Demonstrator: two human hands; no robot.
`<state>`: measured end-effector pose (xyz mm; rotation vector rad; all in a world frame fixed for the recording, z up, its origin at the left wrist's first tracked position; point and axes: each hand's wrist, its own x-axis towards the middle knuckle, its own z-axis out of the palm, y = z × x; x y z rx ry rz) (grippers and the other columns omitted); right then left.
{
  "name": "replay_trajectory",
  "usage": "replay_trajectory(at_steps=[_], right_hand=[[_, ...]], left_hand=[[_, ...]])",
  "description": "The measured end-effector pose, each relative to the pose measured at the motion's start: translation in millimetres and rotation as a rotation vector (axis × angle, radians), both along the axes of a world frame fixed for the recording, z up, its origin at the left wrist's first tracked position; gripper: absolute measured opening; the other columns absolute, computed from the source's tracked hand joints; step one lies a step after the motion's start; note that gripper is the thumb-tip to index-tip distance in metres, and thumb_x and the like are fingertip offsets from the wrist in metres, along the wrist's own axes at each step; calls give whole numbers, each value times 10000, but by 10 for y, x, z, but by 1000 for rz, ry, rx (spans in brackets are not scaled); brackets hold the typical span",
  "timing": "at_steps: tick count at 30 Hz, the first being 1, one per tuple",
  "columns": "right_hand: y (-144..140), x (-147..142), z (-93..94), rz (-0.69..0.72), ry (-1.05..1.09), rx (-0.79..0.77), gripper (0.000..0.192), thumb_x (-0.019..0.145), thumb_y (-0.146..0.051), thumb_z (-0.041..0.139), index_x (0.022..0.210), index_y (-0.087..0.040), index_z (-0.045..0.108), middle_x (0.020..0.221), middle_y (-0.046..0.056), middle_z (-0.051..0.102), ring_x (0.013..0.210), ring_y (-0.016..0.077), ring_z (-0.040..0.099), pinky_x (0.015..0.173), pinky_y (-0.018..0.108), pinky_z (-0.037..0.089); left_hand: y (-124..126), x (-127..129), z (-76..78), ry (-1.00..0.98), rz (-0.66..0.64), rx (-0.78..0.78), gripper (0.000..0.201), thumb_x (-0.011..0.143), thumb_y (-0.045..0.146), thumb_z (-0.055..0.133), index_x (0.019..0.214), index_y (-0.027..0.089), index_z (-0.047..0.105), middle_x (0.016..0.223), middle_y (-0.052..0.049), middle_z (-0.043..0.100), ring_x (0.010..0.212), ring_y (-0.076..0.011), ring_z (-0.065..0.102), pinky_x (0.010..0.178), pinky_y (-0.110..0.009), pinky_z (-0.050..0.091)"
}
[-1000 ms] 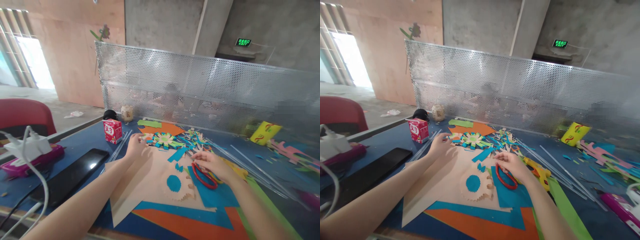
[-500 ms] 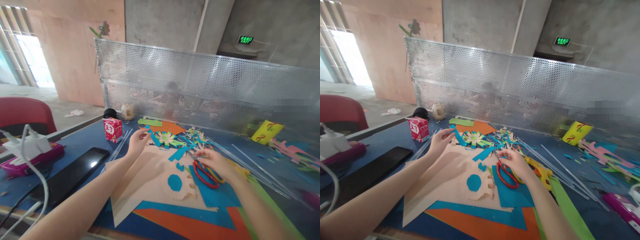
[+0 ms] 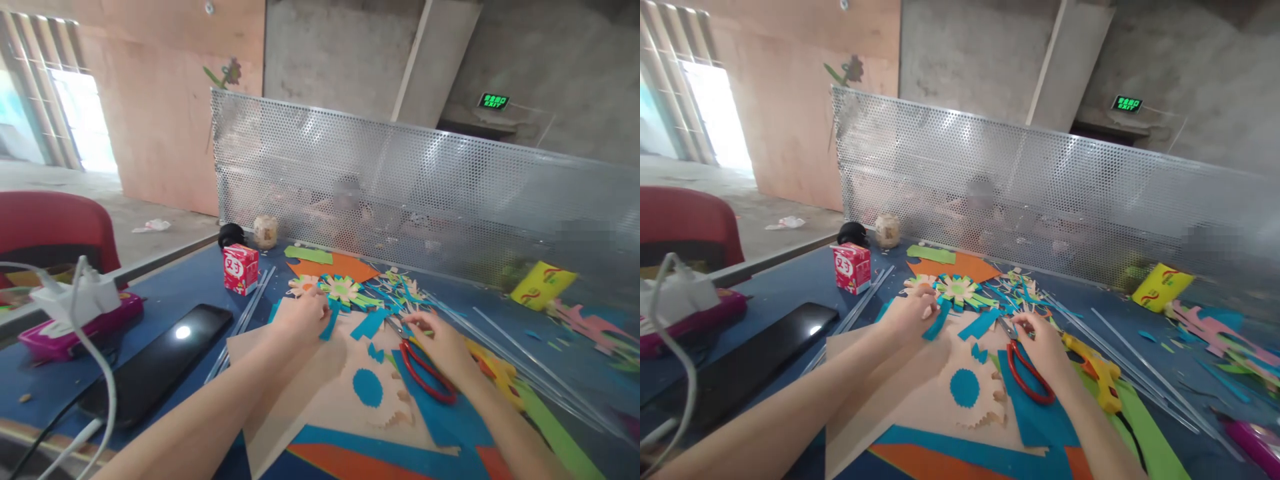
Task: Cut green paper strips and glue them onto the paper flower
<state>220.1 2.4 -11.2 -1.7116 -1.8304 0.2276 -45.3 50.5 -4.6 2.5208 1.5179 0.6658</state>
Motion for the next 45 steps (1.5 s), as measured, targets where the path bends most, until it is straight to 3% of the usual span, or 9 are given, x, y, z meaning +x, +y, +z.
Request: replay_trajectory(at_steps=[4,8,12,15,18,28,36,40,45], right_hand=[[339,-339,108,121,-228,28,106,889,-240,541,897,-146,588,943,36,594,836,157,574,777,354,483],[1029,-806,310,235,-446,-4,154,901,-276,526,978,-159,592,1044,58,583,921,179,565,819,384,475],[1840,-1189,382,204,-606,-48,230,902,-294,526,1089,-163,554,1118,75,553,952,196,562,813,396,485],[2293,-1352,349,164,-708,-94,265,897,-297,534,1125,-162,535,1132,79,543,953,202,563,804,397,490],[2547,-1430,281,140,-785,-144,291,892,-300,544,1140,-150,524,1133,82,540,953,209,564,799,406,492],[2675,-1357,74,221,-801,-184,273,899,-299,531,1137,-165,529,1151,83,533,968,207,556,816,406,484],[2652,-1352,20,149,-681,-185,284,897,-303,535,1140,-157,524,1131,80,540,938,202,568,784,395,499],[2591,-1333,148,63,-606,-158,247,902,-299,527,1109,-166,543,1117,74,551,929,192,570,788,383,497],[2448,-1207,498,-81,-447,11,229,903,-297,525,1087,-163,554,1093,70,562,920,188,574,786,379,497]], left_hand=[[-76,42,27,162,-36,-39,200,861,297,494,891,128,595,987,-68,608,865,-161,580,782,-362,476],[-110,115,4,248,-121,-69,235,862,287,463,858,113,621,865,-86,639,805,-189,605,706,-362,484],[-103,158,-49,271,-205,-41,296,812,297,460,789,104,684,801,-183,652,807,-305,615,628,-408,463],[-107,167,-76,303,-258,-18,267,792,283,489,775,113,695,757,-177,653,751,-296,625,604,-410,462],[-110,168,-83,336,-297,7,268,812,258,474,773,106,691,758,-168,650,725,-274,622,597,-409,464],[-95,183,-139,328,-372,74,256,844,221,454,782,122,682,752,-146,654,719,-261,625,580,-423,458],[-98,181,-170,337,-379,109,261,852,202,449,771,118,682,754,-122,666,709,-251,629,592,-424,469],[-98,179,-187,314,-363,108,265,853,204,445,769,113,680,750,-121,662,701,-254,620,589,-414,455],[-92,189,-217,255,-339,102,250,836,183,460,739,104,677,730,-135,646,694,-255,614,583,-395,446]])
